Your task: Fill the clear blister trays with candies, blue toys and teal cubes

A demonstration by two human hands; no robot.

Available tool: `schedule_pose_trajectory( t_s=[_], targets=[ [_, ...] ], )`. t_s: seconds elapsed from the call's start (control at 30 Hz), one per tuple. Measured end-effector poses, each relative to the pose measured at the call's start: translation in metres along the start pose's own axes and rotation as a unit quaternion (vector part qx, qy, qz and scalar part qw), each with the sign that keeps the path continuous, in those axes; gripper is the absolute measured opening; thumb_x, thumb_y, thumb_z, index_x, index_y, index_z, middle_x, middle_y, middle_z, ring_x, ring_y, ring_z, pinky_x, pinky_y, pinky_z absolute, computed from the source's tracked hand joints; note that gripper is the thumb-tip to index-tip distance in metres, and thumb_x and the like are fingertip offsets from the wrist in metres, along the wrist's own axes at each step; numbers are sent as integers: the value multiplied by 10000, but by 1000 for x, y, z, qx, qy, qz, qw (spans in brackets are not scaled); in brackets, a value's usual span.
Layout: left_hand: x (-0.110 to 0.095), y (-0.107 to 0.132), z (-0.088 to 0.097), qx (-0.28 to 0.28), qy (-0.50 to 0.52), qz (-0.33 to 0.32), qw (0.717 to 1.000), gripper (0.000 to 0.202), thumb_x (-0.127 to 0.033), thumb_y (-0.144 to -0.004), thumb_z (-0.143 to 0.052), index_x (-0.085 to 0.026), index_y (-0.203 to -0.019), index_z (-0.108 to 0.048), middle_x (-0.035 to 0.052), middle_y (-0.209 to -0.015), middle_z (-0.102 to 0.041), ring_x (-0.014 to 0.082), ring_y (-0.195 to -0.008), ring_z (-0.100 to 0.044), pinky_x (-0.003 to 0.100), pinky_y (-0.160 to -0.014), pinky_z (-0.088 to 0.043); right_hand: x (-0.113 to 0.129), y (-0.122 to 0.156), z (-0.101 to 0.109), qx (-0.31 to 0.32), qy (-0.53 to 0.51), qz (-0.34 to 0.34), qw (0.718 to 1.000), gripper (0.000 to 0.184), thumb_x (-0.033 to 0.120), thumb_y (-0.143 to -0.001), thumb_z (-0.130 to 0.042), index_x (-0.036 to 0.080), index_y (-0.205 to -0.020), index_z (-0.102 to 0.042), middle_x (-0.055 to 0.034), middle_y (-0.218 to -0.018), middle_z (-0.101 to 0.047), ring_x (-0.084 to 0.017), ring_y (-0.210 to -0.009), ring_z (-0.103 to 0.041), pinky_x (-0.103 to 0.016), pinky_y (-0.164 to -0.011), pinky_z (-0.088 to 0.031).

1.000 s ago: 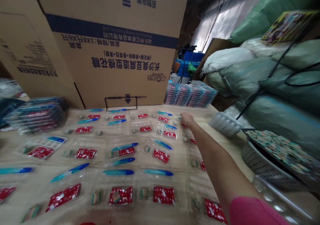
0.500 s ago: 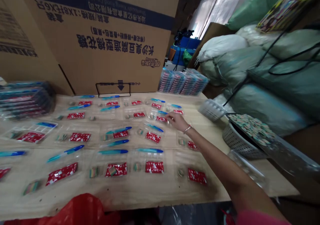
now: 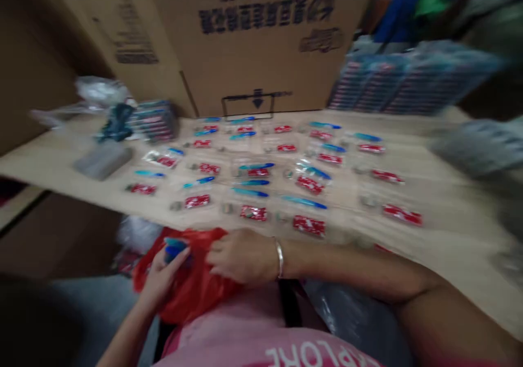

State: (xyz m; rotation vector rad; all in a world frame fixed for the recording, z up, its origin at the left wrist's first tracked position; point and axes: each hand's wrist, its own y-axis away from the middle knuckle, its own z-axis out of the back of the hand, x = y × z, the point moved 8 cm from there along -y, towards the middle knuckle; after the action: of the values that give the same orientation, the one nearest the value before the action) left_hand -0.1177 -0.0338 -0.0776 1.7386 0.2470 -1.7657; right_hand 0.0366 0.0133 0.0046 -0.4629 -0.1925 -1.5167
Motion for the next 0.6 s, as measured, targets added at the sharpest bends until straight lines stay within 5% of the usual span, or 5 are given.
schedule_pose_trajectory(
  t_s=[0.1, 0.23, 0.37, 0.5, 0.6],
  targets=[
    [2, 4, 22, -27, 173, 19, 984, 441, -372, -512, -836, -151, -827, -621, 3, -706, -688, 136, -595, -610, 222, -547, -489, -27, 0, -31, 92, 7, -117, 989, 207, 156, -837, -530, 139, -652, -623, -98, -644, -655, -164, -556, -588, -254, -515, -371],
    [-6, 8, 15, -12, 258, 32, 965, 352, -295, -568, -816, -166, -843, -638, 27, -760, -715, 142, -634, -644, 210, -560, -506, -34, -9, -3, -33, -83, -142, 986, 140, 172, -827, -545, 165, -707, -617, -64, -713, -656, -155, -636, -583, -252, -582, -378],
    [-22, 18, -15, 38, 255, 37, 965, 354, -316, -559, -813, -172, -840, -652, 28, -770, -713, 174, -701, -665, 232, -599, -527, -23, -22, 21, -149, -219, -165, 950, 70, 213, -764, -643, 178, -779, -584, -14, -755, -636, -139, -679, -570, -239, -627, -405],
    [-26, 29, -40, 72, 167, 50, 982, 369, -374, -536, -812, -177, -810, -665, 28, -776, -712, 183, -690, -663, 244, -613, -539, -26, -16, 8, -155, -305, -198, 919, 201, 136, -695, -652, 168, -877, -572, 21, -733, -604, -109, -648, -556, -204, -601, -425],
    [-17, 25, -51, 130, 101, 48, 985, 279, -372, -594, -777, -198, -791, -683, 30, -777, -716, 178, -681, -664, 223, -616, -543, -44, 18, 3, -135, -321, -203, 915, 264, 134, -671, -654, 159, -926, -593, 32, -741, -593, -96, -650, -548, -185, -597, -432]
  ],
)
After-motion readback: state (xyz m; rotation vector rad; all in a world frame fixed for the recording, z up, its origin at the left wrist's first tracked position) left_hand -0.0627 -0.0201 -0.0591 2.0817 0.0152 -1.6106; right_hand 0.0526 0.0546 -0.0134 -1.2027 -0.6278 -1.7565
